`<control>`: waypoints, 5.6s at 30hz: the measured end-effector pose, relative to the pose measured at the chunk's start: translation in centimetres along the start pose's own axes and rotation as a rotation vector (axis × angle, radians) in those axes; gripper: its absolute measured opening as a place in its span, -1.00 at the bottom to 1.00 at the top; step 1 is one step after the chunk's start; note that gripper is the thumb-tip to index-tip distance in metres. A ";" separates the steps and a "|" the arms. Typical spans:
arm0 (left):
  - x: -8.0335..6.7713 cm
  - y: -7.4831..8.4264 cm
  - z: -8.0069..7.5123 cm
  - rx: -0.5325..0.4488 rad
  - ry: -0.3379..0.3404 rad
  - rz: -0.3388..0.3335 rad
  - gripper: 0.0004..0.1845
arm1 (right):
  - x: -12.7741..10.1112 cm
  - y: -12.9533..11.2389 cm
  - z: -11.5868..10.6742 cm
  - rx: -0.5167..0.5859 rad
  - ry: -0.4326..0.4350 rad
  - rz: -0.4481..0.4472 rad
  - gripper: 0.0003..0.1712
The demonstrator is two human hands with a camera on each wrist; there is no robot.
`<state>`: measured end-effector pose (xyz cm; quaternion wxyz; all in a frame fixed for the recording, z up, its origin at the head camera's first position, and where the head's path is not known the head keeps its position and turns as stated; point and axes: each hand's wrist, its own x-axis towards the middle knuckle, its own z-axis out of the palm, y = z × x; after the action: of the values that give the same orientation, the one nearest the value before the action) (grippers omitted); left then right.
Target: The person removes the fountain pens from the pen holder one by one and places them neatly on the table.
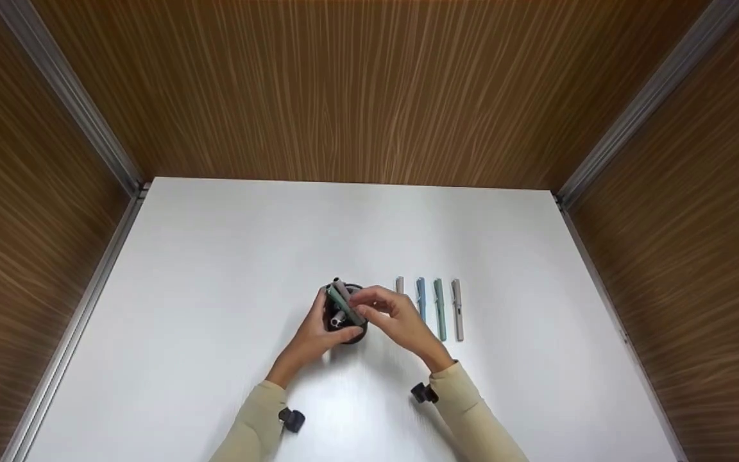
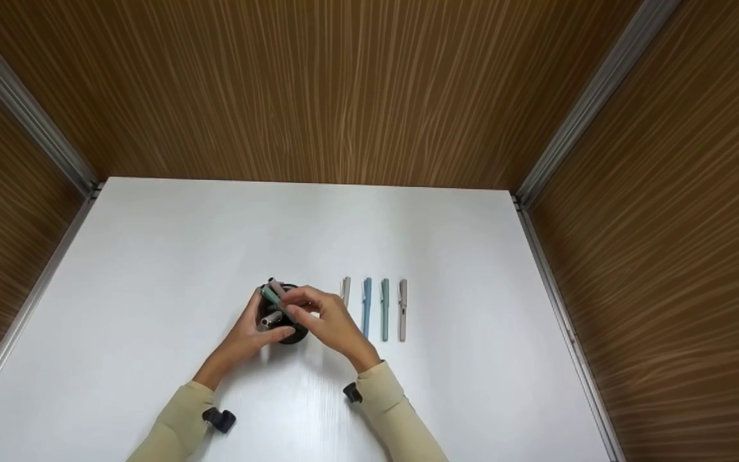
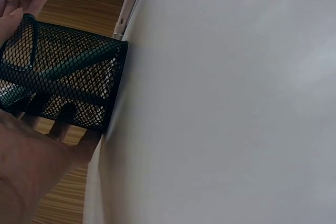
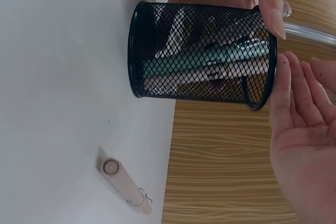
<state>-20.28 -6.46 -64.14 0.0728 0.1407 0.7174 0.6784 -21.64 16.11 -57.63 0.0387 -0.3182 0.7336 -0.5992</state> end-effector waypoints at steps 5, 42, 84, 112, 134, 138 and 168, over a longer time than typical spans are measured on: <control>0.0 0.0 0.0 -0.009 -0.005 0.011 0.04 | 0.3 0.0 0.6 -0.029 -0.034 0.014 -0.75; 0.4 -0.2 -0.8 -0.035 -0.054 0.060 -0.01 | 2.8 -0.9 0.9 -0.374 -0.364 -0.048 -0.72; -0.1 -0.1 -0.8 -0.033 -0.031 0.091 -0.01 | 1.3 -2.6 2.7 -0.125 0.129 -0.359 -0.66; 0.0 0.2 -0.8 -0.023 -0.003 0.054 0.02 | 1.5 -2.1 0.7 -0.078 0.289 -0.410 -0.48; -0.2 1.8 -0.6 -0.045 0.048 0.055 -0.02 | 1.0 -1.7 -1.1 -0.047 0.399 -0.341 -0.57; -0.5 3.0 -0.6 -0.054 0.042 0.061 -0.02 | 0.8 -1.5 -1.4 -0.033 0.421 -0.316 -0.61; 0.2 0.2 -0.9 -0.036 0.015 0.053 0.03 | -1.0 0.4 -6.5 0.014 0.537 -0.140 -0.65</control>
<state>-20.72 -7.26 -63.90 0.0520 0.1530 0.7016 0.6940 -23.81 22.20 -56.49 -0.1966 -0.1977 0.6896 -0.6684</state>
